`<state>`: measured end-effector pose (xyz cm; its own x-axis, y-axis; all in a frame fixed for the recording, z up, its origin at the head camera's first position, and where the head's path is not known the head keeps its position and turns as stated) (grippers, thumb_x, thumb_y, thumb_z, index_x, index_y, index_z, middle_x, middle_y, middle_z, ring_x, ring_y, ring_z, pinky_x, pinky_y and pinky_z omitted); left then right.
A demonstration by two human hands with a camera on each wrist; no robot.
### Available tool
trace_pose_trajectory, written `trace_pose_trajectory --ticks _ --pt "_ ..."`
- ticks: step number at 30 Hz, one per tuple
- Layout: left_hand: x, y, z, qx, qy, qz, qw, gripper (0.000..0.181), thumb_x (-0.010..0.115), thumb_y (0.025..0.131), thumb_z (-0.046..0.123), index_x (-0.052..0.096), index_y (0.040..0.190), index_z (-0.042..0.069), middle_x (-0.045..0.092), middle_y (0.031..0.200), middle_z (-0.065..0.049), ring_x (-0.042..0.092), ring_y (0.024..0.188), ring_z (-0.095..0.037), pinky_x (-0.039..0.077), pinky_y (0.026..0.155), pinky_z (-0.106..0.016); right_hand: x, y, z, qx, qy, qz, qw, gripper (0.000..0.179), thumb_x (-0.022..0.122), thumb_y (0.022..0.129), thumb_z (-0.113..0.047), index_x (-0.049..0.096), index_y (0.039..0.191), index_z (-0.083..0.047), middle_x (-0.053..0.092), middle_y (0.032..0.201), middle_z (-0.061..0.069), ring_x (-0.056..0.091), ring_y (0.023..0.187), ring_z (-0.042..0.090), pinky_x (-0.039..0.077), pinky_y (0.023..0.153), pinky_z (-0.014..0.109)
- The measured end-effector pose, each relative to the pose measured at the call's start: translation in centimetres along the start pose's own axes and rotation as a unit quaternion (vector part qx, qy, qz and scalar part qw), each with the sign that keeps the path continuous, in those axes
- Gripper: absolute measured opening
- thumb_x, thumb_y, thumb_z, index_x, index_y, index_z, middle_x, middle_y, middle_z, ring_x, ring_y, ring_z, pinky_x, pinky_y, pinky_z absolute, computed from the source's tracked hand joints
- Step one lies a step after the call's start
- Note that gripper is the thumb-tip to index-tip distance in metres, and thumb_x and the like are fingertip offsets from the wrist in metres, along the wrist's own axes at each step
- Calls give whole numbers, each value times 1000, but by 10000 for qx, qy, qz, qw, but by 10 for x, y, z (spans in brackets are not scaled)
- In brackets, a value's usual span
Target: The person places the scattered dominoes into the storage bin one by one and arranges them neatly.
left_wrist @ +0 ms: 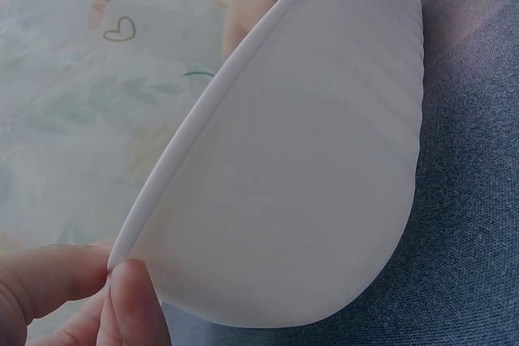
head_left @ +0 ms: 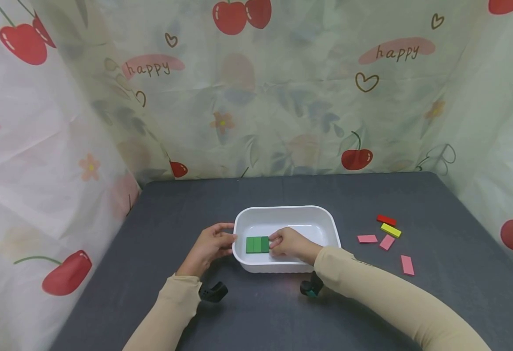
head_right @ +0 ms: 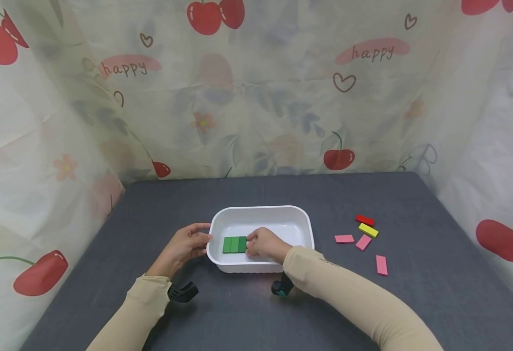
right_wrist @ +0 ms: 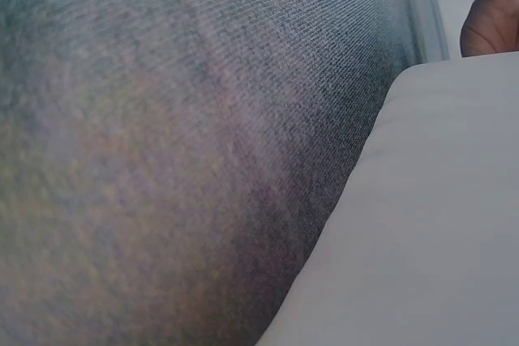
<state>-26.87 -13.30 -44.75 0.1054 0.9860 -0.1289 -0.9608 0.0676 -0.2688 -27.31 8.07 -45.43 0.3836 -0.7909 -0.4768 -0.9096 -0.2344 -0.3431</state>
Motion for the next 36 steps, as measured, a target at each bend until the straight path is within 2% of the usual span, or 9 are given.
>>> trace_pose_trajectory --ticks 6,10,16,19,23,26,31,33,36 --pt "0 1 -1 -55 -22 49 10000 40 69 86 5 59 125 5 70 97 -15 65 73 -16 56 63 -27 -4 -1 1 -100 125 -31 9999 45 71 80 2 59 123 8 71 94 9 61 78 9 53 71 22" --pt "1 2 -2 -12 -49 14 10000 41 69 86 5 59 126 4 70 97 -16 65 72 -15 55 63 -26 -16 -3 0 -189 513 -116 9984 47 69 83 2 55 127 11 69 104 17 65 82 11 56 77 27" --pt "1 3 -3 10 -55 -2 10000 40 69 86 5 59 125 4 70 97 -15 65 71 -15 55 63 -26 -59 -21 -9 -430 1450 -365 9878 51 61 90 2 42 137 12 55 122 30 66 96 19 51 94 39" --pt "0 2 -2 35 -34 4 10000 40 69 86 5 59 125 4 70 97 -15 65 71 -15 55 63 -26 -86 -34 -12 -649 1466 -293 9866 54 62 92 -3 40 140 8 50 130 31 63 107 24 47 99 43" --pt "-1 1 -2 63 -17 19 10000 40 69 86 5 59 125 4 71 97 -15 65 70 -14 55 63 -26 -121 -51 -7 -813 1332 -24 9877 61 66 92 -13 38 144 1 47 139 28 57 120 30 43 102 44" --pt "-2 2 -3 80 -21 16 10000 40 69 86 5 60 124 4 71 95 -14 65 70 -15 56 63 -27 -143 -66 3 -873 1350 257 9866 64 67 91 -20 36 145 -3 47 141 24 55 124 29 45 101 38" --pt "-2 3 -5 60 -47 53 10000 39 70 85 5 61 123 6 71 96 -13 66 71 -16 56 64 -28 -162 -89 28 -1146 1371 727 9812 67 65 93 -26 33 146 -2 45 140 23 61 112 7 52 90 23" --pt "-1 3 -5 61 -40 66 10000 39 70 85 6 61 123 7 71 96 -13 66 72 -16 56 64 -28 -166 -96 40 -1187 1234 918 9809 66 64 94 -29 33 146 -2 45 139 24 61 106 -1 52 87 22" --pt "-1 2 -4 67 -42 50 10000 39 70 85 6 61 123 6 71 97 -14 66 72 -15 56 64 -28 -167 -102 59 -1159 941 1163 9819 64 61 96 -31 33 146 -2 46 138 25 62 102 -4 53 87 24"
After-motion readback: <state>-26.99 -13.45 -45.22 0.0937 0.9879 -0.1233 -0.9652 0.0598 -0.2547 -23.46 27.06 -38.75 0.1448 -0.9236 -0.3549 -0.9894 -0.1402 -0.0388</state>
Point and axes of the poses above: each hand's wrist, its own y-axis towards the middle knuckle, its own x-axis out of the palm, z = x × y, the point moved 4 cm from there along y, towards the middle knuckle
